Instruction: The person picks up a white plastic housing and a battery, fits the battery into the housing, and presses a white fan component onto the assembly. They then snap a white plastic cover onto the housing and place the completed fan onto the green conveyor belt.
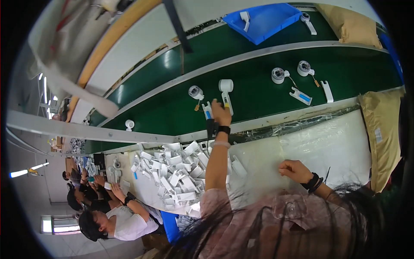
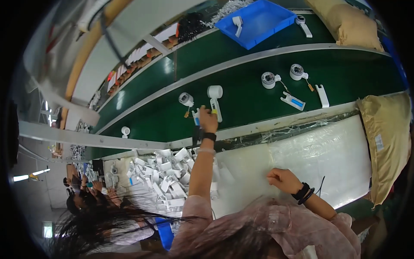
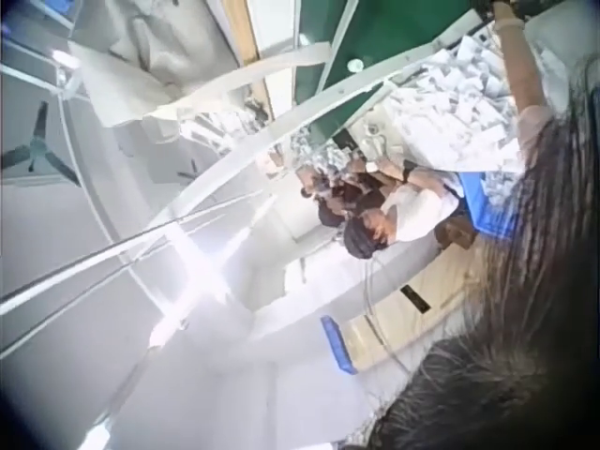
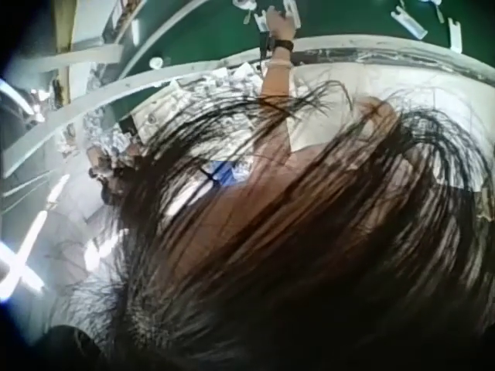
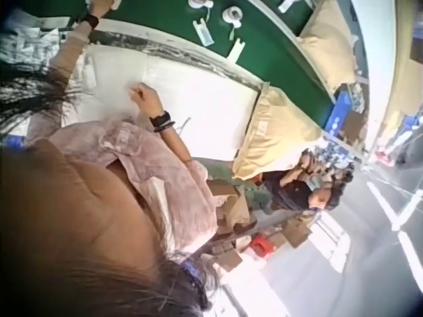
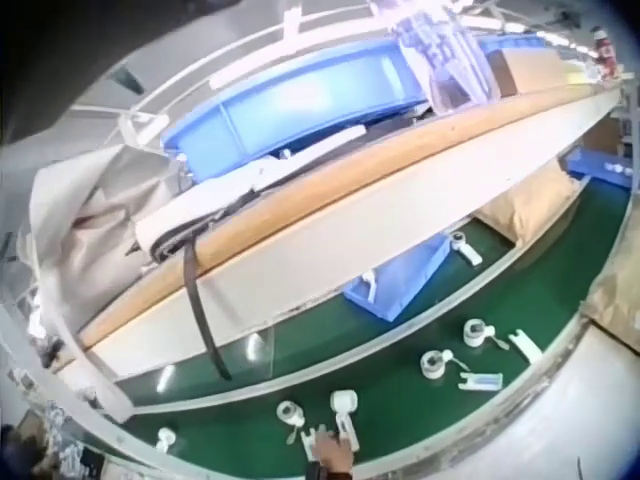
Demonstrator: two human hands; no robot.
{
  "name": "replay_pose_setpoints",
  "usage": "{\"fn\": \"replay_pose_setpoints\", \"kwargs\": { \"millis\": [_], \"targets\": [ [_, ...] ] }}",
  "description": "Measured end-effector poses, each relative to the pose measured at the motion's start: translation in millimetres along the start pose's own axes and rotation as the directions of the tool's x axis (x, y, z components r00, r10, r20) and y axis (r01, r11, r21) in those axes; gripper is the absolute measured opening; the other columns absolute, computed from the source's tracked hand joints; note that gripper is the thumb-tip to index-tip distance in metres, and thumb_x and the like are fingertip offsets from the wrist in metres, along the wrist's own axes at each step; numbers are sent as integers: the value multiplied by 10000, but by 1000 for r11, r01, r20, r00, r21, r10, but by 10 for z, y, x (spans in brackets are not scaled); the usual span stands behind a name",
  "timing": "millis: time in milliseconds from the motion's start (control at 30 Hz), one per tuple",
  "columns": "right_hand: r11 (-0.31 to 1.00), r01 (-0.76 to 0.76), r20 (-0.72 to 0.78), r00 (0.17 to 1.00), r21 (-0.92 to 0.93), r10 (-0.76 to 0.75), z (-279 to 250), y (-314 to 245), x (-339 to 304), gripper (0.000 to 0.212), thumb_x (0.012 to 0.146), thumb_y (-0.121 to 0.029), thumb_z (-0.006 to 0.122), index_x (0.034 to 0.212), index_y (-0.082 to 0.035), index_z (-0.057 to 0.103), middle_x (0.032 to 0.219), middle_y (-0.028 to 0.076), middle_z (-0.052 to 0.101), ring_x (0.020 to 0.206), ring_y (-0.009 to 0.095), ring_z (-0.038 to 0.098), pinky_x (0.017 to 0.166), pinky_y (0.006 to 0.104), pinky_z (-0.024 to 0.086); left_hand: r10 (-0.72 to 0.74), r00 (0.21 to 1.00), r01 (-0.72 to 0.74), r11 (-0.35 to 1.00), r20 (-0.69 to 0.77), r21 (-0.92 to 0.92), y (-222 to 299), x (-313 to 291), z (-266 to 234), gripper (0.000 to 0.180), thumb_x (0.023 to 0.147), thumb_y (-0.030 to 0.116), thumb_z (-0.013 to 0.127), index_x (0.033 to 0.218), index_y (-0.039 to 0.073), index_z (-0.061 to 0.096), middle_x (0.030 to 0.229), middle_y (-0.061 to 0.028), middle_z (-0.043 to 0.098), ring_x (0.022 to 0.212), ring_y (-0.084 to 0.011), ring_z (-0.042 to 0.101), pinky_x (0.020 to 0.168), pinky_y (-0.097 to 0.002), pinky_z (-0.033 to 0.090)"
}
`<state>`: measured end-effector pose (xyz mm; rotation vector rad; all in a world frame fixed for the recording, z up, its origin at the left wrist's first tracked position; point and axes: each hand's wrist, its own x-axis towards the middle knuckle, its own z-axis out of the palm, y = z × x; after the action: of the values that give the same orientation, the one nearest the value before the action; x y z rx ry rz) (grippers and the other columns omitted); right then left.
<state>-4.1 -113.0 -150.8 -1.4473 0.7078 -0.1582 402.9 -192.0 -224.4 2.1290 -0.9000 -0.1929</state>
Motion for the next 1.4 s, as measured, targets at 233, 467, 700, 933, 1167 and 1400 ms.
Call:
{"fn": "replay_pose_setpoints", "kwargs": {
  "millis": [233,467,700,933,1167,1400],
  "targets": [
    [985,88,13,996,-148,-87,-12,-266,210,188,895,-161,628,996,-2,619,858,146,687,783,267,677,694,330,521,-233,883,391,845,-407,365,-440,266,-521,656,645,373,821,1110,-1,547,1052,-211,582,1002,-422,549,900,-493,433],
    [970,85,52,996,-226,-75,53,-257,237,217,903,-202,632,1001,-8,623,856,141,683,792,278,676,699,343,525,-311,950,302,889,-31,345,-263,480,-403,734,619,219,827,1247,19,503,1072,-202,651,968,-357,653,860,-426,522],
    [924,85,95,994,-374,-54,37,-369,139,206,902,-202,633,983,-14,620,844,144,671,773,279,669,691,342,519,-451,875,480,758,177,-442,-177,489,-603,493,780,-25,600,1240,39,434,989,-158,633,719,-304,687,540,-426,585],
    [944,268,-77,955,-192,-287,70,-690,86,192,890,-138,630,1042,-22,625,885,130,658,808,290,646,729,343,511,-74,893,329,780,443,-532,805,-413,-1651,318,864,-24,495,1177,7,450,949,-109,638,548,-181,606,447,-300,520],
    [571,642,29,677,-512,-736,122,-1329,26,381,871,-101,632,1244,-55,566,1282,167,523,1170,355,485,974,416,408,237,307,319,887,922,-334,1524,-1712,-2217,387,992,147,502,1360,50,430,951,-51,641,614,-94,558,526,-222,444],
    [951,310,372,883,-7,-285,155,-1179,-290,146,898,-132,655,991,-22,633,823,52,695,727,99,632,653,241,483,309,-82,249,927,948,-280,1872,-2023,-2327,421,981,153,509,1375,49,407,797,-29,595,614,-88,553,535,-233,442]
  ]
}}
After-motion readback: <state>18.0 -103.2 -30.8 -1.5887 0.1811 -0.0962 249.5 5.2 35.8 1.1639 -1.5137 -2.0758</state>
